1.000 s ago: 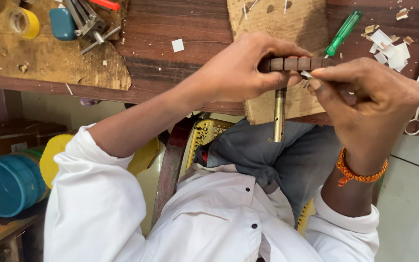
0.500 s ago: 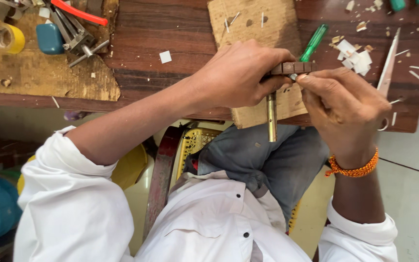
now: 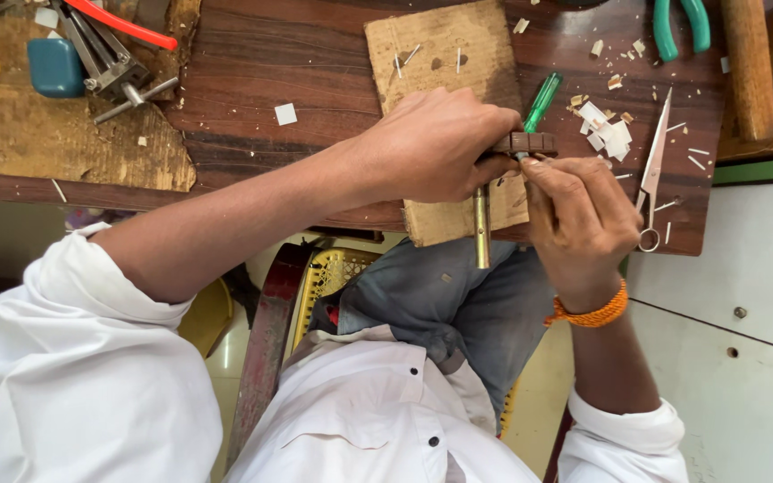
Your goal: The person inserts small white insulating pieces into slots on a circular electrical component, using scissors to trim the pieces and a screwdriver to adjust the assembly. The person repeats this process for multiple slots around the component.
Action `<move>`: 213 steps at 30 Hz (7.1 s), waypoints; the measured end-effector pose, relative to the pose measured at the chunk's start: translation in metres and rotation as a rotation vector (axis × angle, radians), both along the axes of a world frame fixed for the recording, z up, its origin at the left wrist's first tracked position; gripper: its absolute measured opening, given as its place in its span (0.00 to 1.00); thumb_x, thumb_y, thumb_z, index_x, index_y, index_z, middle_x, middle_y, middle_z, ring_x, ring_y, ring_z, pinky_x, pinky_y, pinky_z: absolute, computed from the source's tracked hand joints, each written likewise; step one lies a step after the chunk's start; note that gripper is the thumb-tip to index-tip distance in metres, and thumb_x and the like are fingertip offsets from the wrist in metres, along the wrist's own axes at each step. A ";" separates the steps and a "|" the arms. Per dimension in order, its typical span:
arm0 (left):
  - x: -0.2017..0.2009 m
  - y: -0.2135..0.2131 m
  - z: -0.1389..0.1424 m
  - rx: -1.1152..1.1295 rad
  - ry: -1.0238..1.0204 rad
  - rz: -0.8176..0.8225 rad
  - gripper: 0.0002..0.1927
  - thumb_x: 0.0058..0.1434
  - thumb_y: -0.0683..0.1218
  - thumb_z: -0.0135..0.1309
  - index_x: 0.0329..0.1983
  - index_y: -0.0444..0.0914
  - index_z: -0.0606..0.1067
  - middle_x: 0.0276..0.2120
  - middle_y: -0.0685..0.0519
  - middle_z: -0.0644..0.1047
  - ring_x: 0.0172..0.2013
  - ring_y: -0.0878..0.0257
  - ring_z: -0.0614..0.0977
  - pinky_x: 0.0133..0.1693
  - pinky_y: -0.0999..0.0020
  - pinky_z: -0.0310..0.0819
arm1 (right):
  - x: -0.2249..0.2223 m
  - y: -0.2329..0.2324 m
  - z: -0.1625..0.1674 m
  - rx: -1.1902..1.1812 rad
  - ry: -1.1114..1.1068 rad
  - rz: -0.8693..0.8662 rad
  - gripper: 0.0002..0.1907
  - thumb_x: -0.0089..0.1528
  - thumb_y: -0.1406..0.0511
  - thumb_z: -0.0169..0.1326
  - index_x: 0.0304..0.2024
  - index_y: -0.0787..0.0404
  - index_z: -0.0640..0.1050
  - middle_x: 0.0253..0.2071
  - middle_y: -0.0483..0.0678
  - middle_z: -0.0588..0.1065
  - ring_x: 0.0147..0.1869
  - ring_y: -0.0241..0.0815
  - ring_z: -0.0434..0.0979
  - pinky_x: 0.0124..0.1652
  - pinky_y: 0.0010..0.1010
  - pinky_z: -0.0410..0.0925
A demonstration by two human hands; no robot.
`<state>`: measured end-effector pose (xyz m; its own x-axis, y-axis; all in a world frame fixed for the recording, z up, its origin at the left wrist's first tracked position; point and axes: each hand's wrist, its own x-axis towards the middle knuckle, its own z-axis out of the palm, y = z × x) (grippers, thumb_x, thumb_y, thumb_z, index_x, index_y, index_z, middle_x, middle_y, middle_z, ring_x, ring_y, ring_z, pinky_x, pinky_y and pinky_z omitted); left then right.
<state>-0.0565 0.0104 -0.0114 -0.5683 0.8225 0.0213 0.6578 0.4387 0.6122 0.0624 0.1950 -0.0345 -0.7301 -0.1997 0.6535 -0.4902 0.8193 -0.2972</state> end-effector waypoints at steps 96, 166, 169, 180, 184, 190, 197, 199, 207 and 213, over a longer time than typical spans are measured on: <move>0.044 -0.052 -0.052 0.692 -0.040 0.137 0.21 0.58 0.49 0.68 0.50 0.39 0.76 0.45 0.53 0.79 0.48 0.58 0.81 0.53 0.63 0.73 | 0.026 -0.057 -0.002 -0.700 -0.424 -0.113 0.24 0.67 0.56 0.67 0.59 0.63 0.80 0.56 0.50 0.77 0.56 0.39 0.79 0.46 0.21 0.73; 0.058 -0.050 -0.078 0.639 0.132 0.161 0.25 0.53 0.48 0.74 0.51 0.40 0.76 0.44 0.52 0.74 0.47 0.55 0.73 0.49 0.60 0.70 | 0.023 -0.053 -0.024 -0.456 -0.302 -0.087 0.11 0.70 0.65 0.63 0.51 0.64 0.78 0.53 0.49 0.78 0.61 0.47 0.78 0.71 0.44 0.67; 0.045 -0.056 -0.072 0.618 0.128 0.069 0.26 0.55 0.49 0.73 0.53 0.40 0.75 0.46 0.52 0.74 0.49 0.54 0.73 0.53 0.58 0.71 | 0.018 -0.057 -0.019 -0.599 -0.296 -0.143 0.15 0.62 0.64 0.66 0.48 0.63 0.79 0.51 0.48 0.78 0.58 0.47 0.79 0.65 0.43 0.70; 0.032 -0.075 -0.077 0.571 0.187 0.019 0.22 0.59 0.54 0.70 0.53 0.42 0.79 0.46 0.56 0.78 0.49 0.58 0.75 0.47 0.62 0.75 | 0.031 -0.061 -0.033 -0.555 -0.382 -0.183 0.18 0.67 0.60 0.70 0.53 0.63 0.80 0.55 0.46 0.79 0.66 0.45 0.74 0.66 0.34 0.69; 0.035 -0.066 -0.089 0.597 0.435 0.306 0.27 0.52 0.65 0.68 0.49 0.48 0.77 0.44 0.57 0.77 0.48 0.59 0.74 0.49 0.59 0.74 | 0.035 -0.067 -0.036 -0.526 -0.392 -0.235 0.17 0.68 0.62 0.68 0.55 0.61 0.79 0.57 0.48 0.78 0.66 0.46 0.74 0.66 0.36 0.67; 0.055 -0.079 -0.071 0.462 -0.078 0.580 0.39 0.58 0.68 0.61 0.68 0.47 0.71 0.49 0.58 0.79 0.51 0.61 0.78 0.57 0.64 0.78 | 0.039 -0.089 -0.017 -0.401 -0.459 -0.281 0.24 0.68 0.61 0.64 0.64 0.60 0.74 0.62 0.51 0.75 0.66 0.52 0.72 0.66 0.43 0.66; 0.083 -0.061 -0.066 0.985 -0.498 0.517 0.39 0.71 0.52 0.57 0.78 0.44 0.51 0.70 0.48 0.65 0.68 0.58 0.73 0.69 0.63 0.72 | 0.040 -0.109 -0.012 -0.904 -0.632 -0.003 0.21 0.70 0.63 0.51 0.64 0.61 0.67 0.59 0.51 0.75 0.60 0.40 0.78 0.58 0.29 0.72; 0.086 -0.047 -0.068 0.946 -0.353 0.641 0.37 0.71 0.45 0.60 0.77 0.42 0.53 0.68 0.45 0.66 0.65 0.57 0.76 0.66 0.62 0.77 | 0.039 -0.104 -0.017 -0.825 -0.573 -0.056 0.15 0.72 0.66 0.50 0.60 0.63 0.72 0.52 0.51 0.79 0.53 0.39 0.81 0.53 0.26 0.75; 0.079 -0.054 -0.042 0.666 0.064 0.563 0.34 0.64 0.32 0.56 0.72 0.46 0.63 0.61 0.51 0.77 0.49 0.57 0.76 0.55 0.65 0.76 | -0.036 -0.007 -0.025 -0.647 -0.422 -0.352 0.11 0.71 0.69 0.54 0.56 0.65 0.76 0.43 0.49 0.79 0.42 0.38 0.84 0.39 0.27 0.78; 0.051 -0.063 -0.021 0.321 0.173 0.153 0.47 0.59 0.29 0.53 0.79 0.48 0.54 0.58 0.53 0.78 0.48 0.55 0.78 0.57 0.62 0.66 | -0.074 0.000 -0.034 -0.132 -0.638 -0.536 0.36 0.62 0.60 0.68 0.69 0.58 0.67 0.40 0.55 0.80 0.40 0.50 0.82 0.38 0.44 0.75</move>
